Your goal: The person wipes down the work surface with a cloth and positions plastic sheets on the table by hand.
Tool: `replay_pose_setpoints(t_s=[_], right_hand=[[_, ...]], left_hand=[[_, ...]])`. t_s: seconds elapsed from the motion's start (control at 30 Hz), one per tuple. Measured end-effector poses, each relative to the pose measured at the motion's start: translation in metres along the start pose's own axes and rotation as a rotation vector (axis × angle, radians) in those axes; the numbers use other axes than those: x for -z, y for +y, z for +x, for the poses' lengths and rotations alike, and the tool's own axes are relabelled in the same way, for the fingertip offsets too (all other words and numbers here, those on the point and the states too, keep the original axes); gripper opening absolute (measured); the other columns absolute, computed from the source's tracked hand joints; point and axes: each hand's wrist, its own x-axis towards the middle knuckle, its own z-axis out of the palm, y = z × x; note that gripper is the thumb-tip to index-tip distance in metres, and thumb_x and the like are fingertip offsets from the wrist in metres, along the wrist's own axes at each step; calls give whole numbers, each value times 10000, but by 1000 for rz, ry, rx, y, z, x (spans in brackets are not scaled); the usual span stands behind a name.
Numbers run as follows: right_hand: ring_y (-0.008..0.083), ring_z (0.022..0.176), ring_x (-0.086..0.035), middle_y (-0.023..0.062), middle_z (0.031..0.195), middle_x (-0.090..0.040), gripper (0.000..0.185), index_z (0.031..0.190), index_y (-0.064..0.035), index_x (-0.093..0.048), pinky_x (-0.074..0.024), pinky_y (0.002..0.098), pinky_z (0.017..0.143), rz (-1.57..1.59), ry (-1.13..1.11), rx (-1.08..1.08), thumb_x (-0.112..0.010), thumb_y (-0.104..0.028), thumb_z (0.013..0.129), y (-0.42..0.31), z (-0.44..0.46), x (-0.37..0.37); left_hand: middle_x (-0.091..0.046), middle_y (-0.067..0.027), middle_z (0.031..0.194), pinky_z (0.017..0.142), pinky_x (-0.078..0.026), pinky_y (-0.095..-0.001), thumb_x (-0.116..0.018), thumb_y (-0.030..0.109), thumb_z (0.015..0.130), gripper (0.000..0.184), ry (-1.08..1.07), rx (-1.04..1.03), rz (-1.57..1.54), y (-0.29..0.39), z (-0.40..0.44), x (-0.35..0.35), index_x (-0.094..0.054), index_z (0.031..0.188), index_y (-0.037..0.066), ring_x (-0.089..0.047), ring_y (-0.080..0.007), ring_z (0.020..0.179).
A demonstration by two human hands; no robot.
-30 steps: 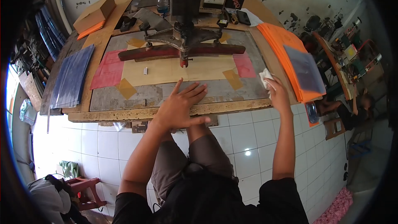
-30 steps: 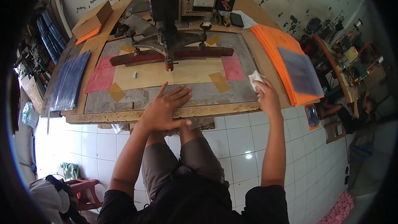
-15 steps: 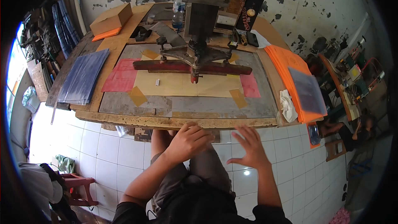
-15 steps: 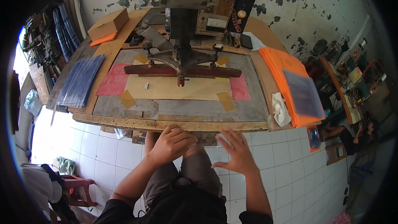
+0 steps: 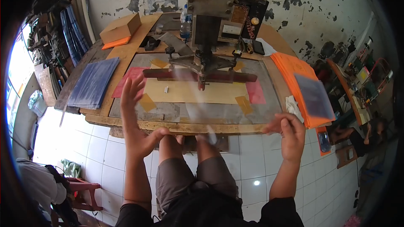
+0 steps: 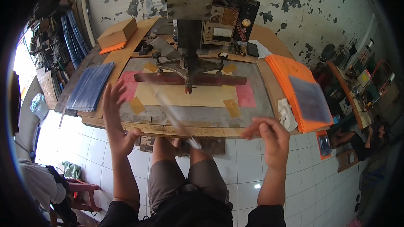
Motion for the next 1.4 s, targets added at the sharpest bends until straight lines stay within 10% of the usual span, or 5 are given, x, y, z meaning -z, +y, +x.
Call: replay_pose_setpoints(t_s=[0.2, 0.43, 0.93, 1.2, 1.4], right_hand=[[302, 925, -826, 163, 1065, -795, 334, 1316, 27, -682, -664, 356, 787, 245, -2, -182, -537, -238, 1174, 16, 15, -22], [273, 1016, -799, 135, 1115, -756, 330, 1313, 32, -690, -656, 374, 889, 271, 8, -259, -558, -233, 1168, 58, 16, -25], [228, 976, -793, 96, 1065, -729, 253, 1315, 41, -700, -655, 346, 882, 146, -4, -246, -601, -112, 1140, 74, 7, -40], [214, 894, -777, 127, 1112, -710, 296, 1387, 21, -647, -648, 343, 784, -79, 142, -82, -601, -91, 1117, 52, 7, -54], [343, 1234, -700, 179, 1396, -661, 351, 1349, -53, -719, -582, 442, 997, -748, 2, 246, -643, 49, 1021, 104, -34, -29]], left_hand=[[-566, -236, 1595, 1221, -379, -452, -861, 516, 932, 1191, -427, 403, -429, -16, -16, -21, -170, 1760, 11, -545, -319, 1486], [-788, -120, 1021, 800, -590, -274, -736, 20, 1035, 573, -334, 552, -244, -26, -33, -27, -501, 1556, -16, -741, -139, 852], [-808, -108, 1040, 808, -566, -271, -731, 7, 1032, 565, -306, 578, -215, -40, -75, -11, -504, 1550, 5, -739, -128, 852], [-784, -104, 963, 588, -495, -217, -689, -2, 1036, 861, -184, 734, -362, -10, -64, -10, -205, 1744, 77, -637, -70, 656], [-805, -180, 1113, 513, -518, -250, -601, 87, 1114, 825, -176, 941, -448, -26, -90, 9, -109, 1774, 151, -679, -151, 579]])
